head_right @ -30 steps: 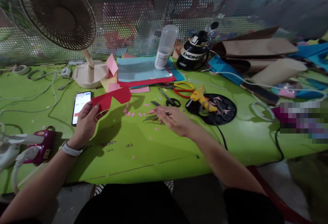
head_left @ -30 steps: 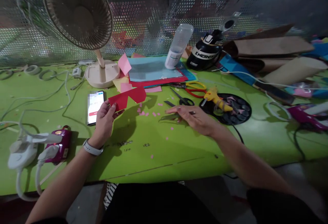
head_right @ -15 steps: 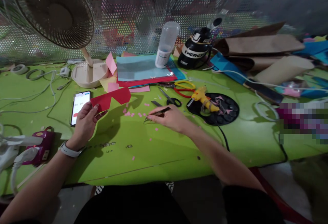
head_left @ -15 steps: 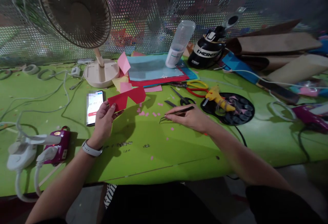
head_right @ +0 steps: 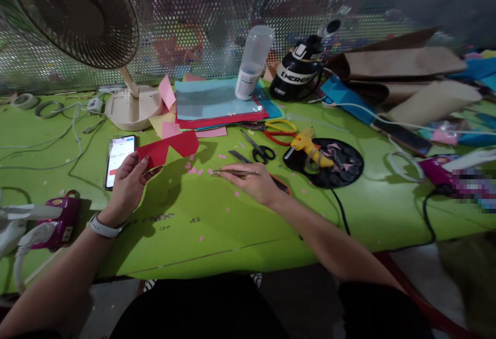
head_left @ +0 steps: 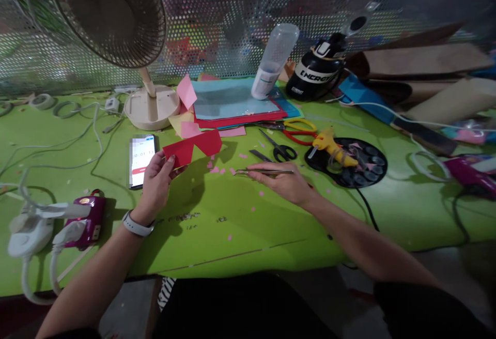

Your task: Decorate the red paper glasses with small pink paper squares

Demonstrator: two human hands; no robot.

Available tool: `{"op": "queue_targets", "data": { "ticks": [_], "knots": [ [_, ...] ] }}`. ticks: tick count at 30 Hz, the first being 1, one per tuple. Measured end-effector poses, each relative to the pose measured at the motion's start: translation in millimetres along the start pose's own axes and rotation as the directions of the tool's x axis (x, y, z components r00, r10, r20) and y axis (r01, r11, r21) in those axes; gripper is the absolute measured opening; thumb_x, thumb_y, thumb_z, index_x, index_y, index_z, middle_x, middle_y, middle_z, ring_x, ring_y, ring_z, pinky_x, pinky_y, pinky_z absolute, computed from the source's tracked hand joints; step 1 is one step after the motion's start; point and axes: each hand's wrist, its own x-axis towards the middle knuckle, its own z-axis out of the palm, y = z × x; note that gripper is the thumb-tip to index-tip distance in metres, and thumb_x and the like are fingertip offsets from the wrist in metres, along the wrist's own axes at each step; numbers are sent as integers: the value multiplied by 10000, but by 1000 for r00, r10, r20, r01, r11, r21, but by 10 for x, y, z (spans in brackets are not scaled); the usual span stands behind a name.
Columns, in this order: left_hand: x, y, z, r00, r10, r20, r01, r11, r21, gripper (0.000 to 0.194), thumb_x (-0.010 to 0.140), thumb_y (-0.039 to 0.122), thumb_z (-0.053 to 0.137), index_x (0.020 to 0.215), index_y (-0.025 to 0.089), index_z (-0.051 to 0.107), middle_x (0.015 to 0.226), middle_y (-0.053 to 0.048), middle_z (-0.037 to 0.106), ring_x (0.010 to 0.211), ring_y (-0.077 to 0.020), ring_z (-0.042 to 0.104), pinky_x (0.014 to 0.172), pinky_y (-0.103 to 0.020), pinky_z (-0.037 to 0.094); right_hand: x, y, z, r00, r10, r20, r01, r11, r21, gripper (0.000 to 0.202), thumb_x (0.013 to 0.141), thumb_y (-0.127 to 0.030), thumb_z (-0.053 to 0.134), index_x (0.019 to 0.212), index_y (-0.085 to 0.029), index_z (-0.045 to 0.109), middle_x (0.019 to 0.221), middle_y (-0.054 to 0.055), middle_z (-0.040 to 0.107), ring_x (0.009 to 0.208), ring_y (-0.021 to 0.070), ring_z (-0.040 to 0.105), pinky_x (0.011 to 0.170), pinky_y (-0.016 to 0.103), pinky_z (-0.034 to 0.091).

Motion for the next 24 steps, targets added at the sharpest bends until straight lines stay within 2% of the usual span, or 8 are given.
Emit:
{"op": "queue_targets", "data": {
  "ticks": [3,9,13,17,24],
  "knots": [
    [-5,3,4,1000,0,7,0,1000,-6,238,843,323,691,1061,243,640,1068,-34,712,956,-185,701,886,-406,596,-4,8,10,1000,-8,-11,8,1000,-11,234,849,-399,673,937,-215,785,890,47,782,744,206,737,650,326,614],
    [-10,5,14,1000,-1,-16,1,1000,-2,257,825,339,703,1058,251,637,1064,-26,714,939,-184,704,866,-392,601,-22,2,45,997,-29,-72,30,999,18,236,853,-402,670,949,-215,778,884,35,783,673,183,721,554,302,599],
    [-8,-4,1,1000,0,-2,0,1000,-1,240,841,335,690,1063,261,637,1067,-22,710,939,-181,704,865,-396,601,-15,-13,51,995,-72,-65,73,997,12,215,857,-372,669,945,-208,776,872,39,784,677,182,727,564,296,602],
    [-13,7,-2,1000,-3,12,3,1000,5,247,847,338,684,1073,254,632,1098,-28,705,972,-184,697,878,-392,597,-19,-24,63,991,-120,-62,121,993,12,195,862,-348,665,939,-206,775,881,44,784,736,197,741,644,318,621],
    [-41,42,45,1000,-19,-10,19,1000,-7,250,837,326,694,1059,233,630,1090,-32,705,933,-162,697,859,-360,598,-30,16,82,995,-60,-84,63,998,32,224,849,-383,673,905,-191,775,854,53,783,713,208,742,626,326,624]
  ]
}}
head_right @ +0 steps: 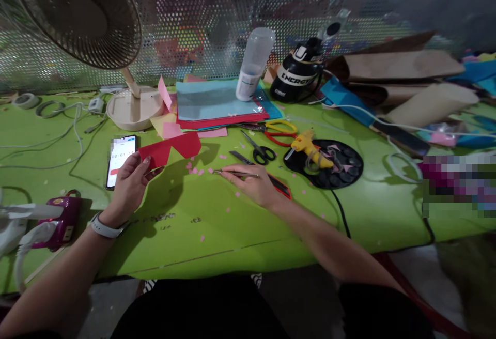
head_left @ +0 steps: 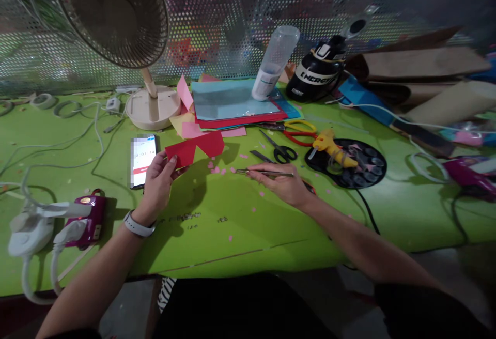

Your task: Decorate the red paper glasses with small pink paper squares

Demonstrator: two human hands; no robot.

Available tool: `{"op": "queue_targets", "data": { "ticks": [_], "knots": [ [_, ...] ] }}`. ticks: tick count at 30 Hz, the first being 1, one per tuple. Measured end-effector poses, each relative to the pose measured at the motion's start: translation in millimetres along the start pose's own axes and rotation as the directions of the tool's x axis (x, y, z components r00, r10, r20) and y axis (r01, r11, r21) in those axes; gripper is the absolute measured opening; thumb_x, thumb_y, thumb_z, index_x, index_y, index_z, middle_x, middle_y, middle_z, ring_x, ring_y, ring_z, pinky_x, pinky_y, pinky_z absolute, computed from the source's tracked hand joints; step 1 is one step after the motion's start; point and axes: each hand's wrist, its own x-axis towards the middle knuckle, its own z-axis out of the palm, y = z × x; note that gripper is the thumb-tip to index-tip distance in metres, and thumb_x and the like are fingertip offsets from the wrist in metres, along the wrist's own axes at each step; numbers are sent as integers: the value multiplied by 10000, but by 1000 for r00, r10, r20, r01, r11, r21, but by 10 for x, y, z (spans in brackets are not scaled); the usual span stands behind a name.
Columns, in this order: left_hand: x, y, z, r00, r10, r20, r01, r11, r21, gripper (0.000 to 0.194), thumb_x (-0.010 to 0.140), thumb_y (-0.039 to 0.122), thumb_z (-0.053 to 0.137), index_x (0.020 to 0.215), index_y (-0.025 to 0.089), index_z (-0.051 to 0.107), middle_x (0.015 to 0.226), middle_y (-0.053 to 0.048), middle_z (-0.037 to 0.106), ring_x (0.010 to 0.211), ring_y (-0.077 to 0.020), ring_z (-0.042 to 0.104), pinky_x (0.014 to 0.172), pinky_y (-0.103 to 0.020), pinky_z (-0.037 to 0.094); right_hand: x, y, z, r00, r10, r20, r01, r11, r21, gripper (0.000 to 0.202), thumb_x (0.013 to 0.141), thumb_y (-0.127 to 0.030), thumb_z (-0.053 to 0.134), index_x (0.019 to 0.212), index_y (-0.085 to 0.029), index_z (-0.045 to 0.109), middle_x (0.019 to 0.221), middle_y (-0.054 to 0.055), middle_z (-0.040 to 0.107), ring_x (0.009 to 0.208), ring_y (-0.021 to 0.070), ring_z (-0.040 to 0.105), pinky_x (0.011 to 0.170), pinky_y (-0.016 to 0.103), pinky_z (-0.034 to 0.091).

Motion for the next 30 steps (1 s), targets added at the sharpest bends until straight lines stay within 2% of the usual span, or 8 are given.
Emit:
{"op": "queue_targets", "data": {
  "ticks": [7,10,12,15,19,21,26,30],
  "knots": [
    [-25,13,34,999,-38,12,38,999,-29,261,811,332,717,1037,236,630,1045,-28,716,930,-181,706,866,-403,600,6,13,15,1000,-25,-17,25,1000,-16,246,863,-414,647,903,-205,771,859,51,784,735,213,754,656,339,644],
    [-65,26,60,994,-102,44,103,994,-42,265,807,329,721,1035,231,628,991,-21,721,893,-169,709,863,-404,601,-11,-57,-28,994,-102,-47,99,993,-70,221,881,-408,636,909,-236,772,873,34,785,736,213,757,669,354,653],
    [-108,31,86,985,-162,68,166,985,-56,257,803,325,725,1018,222,629,955,-16,722,860,-158,707,854,-392,605,-30,-154,-70,980,-196,-40,188,971,-151,178,894,-363,636,929,-255,772,898,28,785,759,220,760,689,361,655],
    [-185,33,135,967,-234,106,243,966,-83,265,798,318,732,1020,211,634,930,-17,727,837,-156,708,835,-375,611,-43,-344,-99,925,-380,16,371,894,-250,150,904,-272,637,989,-271,760,929,25,783,790,218,762,717,344,650],
    [-281,29,185,934,-296,199,319,943,-96,332,784,328,754,1068,199,640,953,-40,741,854,-177,718,825,-369,611,12,-553,2,815,-569,105,575,775,-263,239,910,-175,623,1108,-273,715,998,33,775,827,201,759,731,313,639],
    [-317,23,194,921,-307,240,336,938,-89,339,785,347,757,1069,196,648,1008,-53,741,876,-183,718,833,-361,606,66,-599,100,780,-610,141,624,740,-250,283,918,-148,605,1164,-260,689,1031,42,770,842,193,756,738,313,634],
    [-368,-3,197,907,-309,287,347,933,-91,332,794,359,753,1075,209,659,1104,-66,721,900,-174,711,826,-327,596,195,-581,325,725,-656,212,689,679,-255,309,914,-146,605,1202,-233,674,1061,66,762,864,198,752,764,337,637],
    [-385,-13,205,905,-296,305,339,936,-98,325,798,364,749,1066,206,657,1090,-71,722,884,-175,709,805,-325,597,243,-568,398,706,-673,218,705,641,-303,260,922,-160,596,1153,-216,699,1035,73,766,858,199,753,766,331,638]
  ]
}}
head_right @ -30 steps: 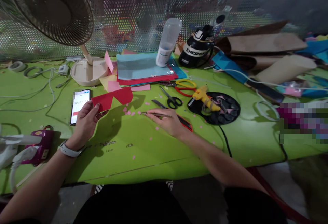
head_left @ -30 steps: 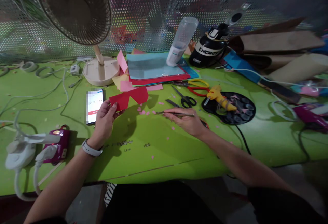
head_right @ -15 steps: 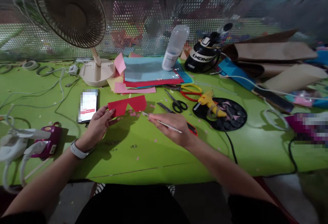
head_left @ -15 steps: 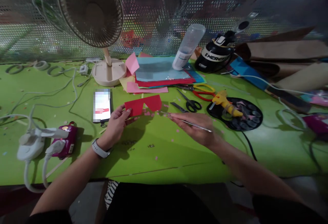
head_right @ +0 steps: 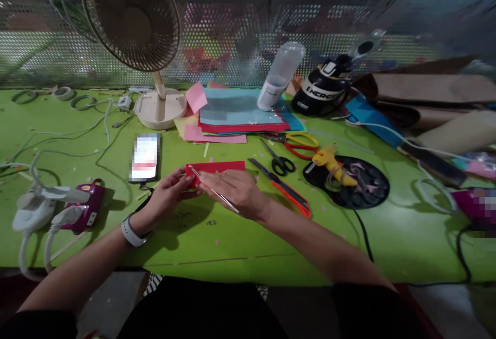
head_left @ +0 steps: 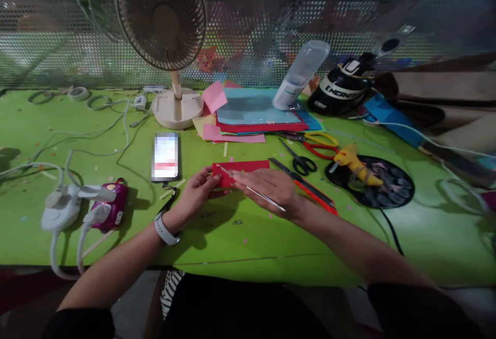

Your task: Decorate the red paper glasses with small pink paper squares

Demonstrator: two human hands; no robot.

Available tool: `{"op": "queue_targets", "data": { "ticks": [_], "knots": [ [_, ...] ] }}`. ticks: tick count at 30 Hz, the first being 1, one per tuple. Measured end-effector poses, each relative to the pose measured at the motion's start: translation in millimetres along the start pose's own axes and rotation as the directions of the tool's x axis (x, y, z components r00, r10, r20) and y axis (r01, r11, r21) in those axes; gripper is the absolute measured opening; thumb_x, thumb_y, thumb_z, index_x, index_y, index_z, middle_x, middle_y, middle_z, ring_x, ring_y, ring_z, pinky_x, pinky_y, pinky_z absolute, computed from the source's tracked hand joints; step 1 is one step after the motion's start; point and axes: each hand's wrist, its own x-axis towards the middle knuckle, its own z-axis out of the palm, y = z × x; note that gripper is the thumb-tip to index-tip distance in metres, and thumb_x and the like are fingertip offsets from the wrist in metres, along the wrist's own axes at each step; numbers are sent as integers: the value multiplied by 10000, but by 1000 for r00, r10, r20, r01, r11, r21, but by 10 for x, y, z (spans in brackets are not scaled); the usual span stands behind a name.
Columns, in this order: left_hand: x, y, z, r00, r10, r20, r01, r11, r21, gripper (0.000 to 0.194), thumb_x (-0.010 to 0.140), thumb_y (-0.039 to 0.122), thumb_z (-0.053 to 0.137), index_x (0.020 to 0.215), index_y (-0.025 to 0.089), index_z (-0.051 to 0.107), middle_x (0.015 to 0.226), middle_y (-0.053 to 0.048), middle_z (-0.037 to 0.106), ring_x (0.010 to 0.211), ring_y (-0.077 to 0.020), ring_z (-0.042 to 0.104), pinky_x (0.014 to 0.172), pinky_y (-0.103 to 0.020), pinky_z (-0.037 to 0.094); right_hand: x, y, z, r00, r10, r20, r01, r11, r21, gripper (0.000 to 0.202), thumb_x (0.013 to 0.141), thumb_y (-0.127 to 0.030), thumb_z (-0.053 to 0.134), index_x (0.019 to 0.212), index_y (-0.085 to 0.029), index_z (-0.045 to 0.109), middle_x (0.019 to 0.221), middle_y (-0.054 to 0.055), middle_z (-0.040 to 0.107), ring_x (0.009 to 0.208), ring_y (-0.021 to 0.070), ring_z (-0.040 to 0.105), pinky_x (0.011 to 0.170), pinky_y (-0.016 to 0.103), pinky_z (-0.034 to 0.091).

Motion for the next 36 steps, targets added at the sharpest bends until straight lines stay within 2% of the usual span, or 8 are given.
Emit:
{"op": "queue_targets", "data": {
  "ticks": [3,6,10,15,24,31,36],
  "knots": [
    [-6,-1,11,1000,3,2,-3,1000,0,324,800,365,747,1068,208,657,1080,-65,723,887,-175,707,798,-321,597,12,-6,4,1000,-8,-4,7,999,-35,234,932,-161,578,1121,-204,709,1019,72,769,828,194,755,750,322,637],
    [-16,6,24,1000,2,15,-2,1000,7,319,805,366,743,1068,207,660,1066,-59,725,887,-170,704,787,-311,596,17,-9,0,998,-43,-52,42,999,-27,260,923,-142,583,1149,-196,699,1028,75,768,846,200,754,763,326,636],
    [-30,17,37,1000,12,26,-12,1000,25,292,826,358,725,1075,217,667,1068,-57,724,906,-172,701,799,-312,593,30,-11,3,998,-40,-54,39,999,-6,305,918,-130,581,1191,-223,679,1034,53,769,836,185,753,762,321,638],
    [-27,13,30,999,9,34,-9,1000,12,305,818,364,735,1077,217,665,1065,-53,725,910,-176,701,803,-317,594,50,-29,9,989,-78,-124,75,997,-31,310,910,-121,590,1191,-218,677,985,39,780,791,175,752,725,305,639],
    [-32,30,38,1000,0,28,0,1000,-28,354,803,350,759,1090,178,647,1118,-74,707,919,-176,693,820,-327,590,50,-22,-5,982,-89,-169,90,996,-3,301,881,-109,645,1177,-161,663,937,81,783,755,182,752,672,292,620],
    [-41,51,69,1000,7,16,-7,1000,-24,347,782,363,777,1052,182,653,1015,-41,717,875,-157,688,781,-298,591,52,-42,-27,980,6,-197,11,996,84,260,886,-136,649,1137,-198,682,937,64,784,757,172,754,661,277,616],
    [-48,55,67,1000,9,25,-9,1000,0,340,812,357,748,1084,184,642,1067,-59,720,881,-164,697,788,-303,585,28,-13,-11,979,59,-194,-42,995,95,228,882,-162,656,1096,-225,704,944,40,784,741,169,754,652,280,621]
  ]
}}
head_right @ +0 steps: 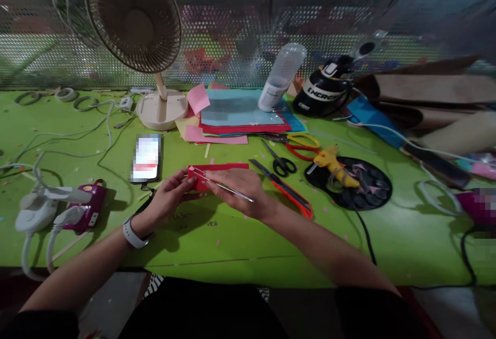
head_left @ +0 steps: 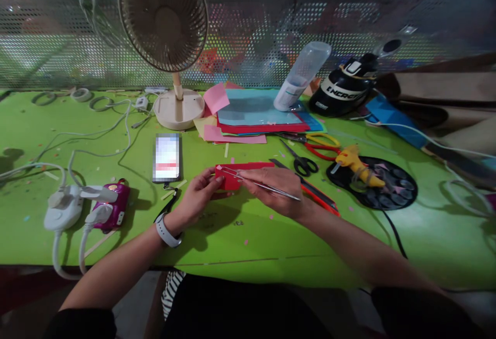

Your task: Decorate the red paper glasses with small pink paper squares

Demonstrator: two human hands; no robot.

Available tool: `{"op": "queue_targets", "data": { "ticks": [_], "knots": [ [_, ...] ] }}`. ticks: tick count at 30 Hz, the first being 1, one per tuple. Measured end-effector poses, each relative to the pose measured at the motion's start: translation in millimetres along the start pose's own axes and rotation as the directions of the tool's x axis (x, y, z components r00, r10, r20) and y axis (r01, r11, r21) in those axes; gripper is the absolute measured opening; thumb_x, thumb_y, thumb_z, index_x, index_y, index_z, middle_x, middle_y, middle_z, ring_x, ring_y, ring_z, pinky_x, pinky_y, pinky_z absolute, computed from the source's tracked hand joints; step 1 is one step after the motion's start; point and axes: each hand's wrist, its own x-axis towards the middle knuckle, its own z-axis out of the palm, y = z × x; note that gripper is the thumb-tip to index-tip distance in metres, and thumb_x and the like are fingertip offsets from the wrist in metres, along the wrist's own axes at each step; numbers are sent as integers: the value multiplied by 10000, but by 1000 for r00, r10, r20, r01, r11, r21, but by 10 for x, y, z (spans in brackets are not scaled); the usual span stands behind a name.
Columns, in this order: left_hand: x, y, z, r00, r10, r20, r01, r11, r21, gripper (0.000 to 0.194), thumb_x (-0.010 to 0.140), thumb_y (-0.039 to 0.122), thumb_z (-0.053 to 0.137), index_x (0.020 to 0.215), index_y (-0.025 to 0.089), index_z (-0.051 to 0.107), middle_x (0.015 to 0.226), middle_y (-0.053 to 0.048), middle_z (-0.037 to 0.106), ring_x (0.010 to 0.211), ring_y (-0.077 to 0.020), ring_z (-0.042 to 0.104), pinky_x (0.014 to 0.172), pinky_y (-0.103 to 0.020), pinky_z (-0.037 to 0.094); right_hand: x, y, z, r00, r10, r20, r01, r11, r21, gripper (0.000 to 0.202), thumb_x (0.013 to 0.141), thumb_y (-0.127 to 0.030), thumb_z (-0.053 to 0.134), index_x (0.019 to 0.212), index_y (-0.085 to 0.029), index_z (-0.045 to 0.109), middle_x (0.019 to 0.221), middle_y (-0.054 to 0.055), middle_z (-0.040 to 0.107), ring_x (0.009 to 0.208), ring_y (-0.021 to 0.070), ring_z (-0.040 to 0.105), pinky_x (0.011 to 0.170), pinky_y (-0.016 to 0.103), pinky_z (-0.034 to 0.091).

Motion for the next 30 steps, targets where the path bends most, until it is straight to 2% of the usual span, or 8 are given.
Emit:
{"op": "queue_targets", "data": {
  "ticks": [3,6,8,10,12,14,17,30],
  "knots": [
    [2,-9,-12,1000,5,0,-5,1000,-4,332,818,343,741,1093,185,641,1090,-69,719,904,-182,702,804,-323,583,1,-19,-25,999,46,-14,-45,999,24,211,859,-159,681,1053,-229,725,929,35,785,746,175,754,670,286,628],
    [15,-25,-22,1000,24,-16,-24,999,-26,346,812,341,748,1102,185,643,1067,-64,725,910,-190,705,820,-338,585,8,-43,-34,968,250,-26,-243,957,161,146,854,-201,691,985,-235,748,907,28,786,748,179,752,669,287,629],
    [27,-35,-22,999,39,-34,-40,998,-45,368,790,358,767,1090,183,644,1046,-58,729,914,-194,704,812,-342,593,7,-36,-10,884,467,-31,-433,842,321,100,852,-263,701,930,-228,752,853,20,784,685,169,743,611,275,621],
    [37,-39,-16,997,47,-56,-50,997,-53,396,763,377,790,1073,181,641,1041,-57,729,925,-201,703,797,-342,601,4,-9,36,757,653,11,-572,654,495,132,835,-334,720,888,-215,742,776,14,774,627,163,732,549,258,607],
    [41,-37,-5,996,51,-72,-56,997,-56,420,742,387,804,1067,183,636,1044,-56,729,936,-205,702,794,-344,606,4,23,88,648,757,85,-629,469,619,199,804,-390,746,870,-203,727,727,15,764,624,169,735,528,249,601],
    [38,-32,4,995,56,-83,-61,996,-59,432,733,389,811,1069,186,632,1051,-54,727,944,-205,701,802,-349,608,7,45,132,587,798,135,-643,359,676,246,772,-420,769,867,-198,719,723,19,764,647,177,742,536,247,603],
    [30,-26,12,994,56,-92,-62,997,-55,427,730,389,811,1059,186,631,1061,-52,723,958,-208,699,818,-362,608,17,52,169,566,810,154,-641,314,700,265,743,-425,792,850,-195,718,726,21,762,647,174,741,536,240,597],
    [6,-18,30,996,47,-70,-48,999,-5,435,762,412,779,1088,182,607,978,-52,737,936,-221,711,836,-389,600,73,-4,185,561,815,143,-632,310,710,305,720,-442,802,818,-177,689,692,32,753,620,179,736,507,240,572]
  ]
}}
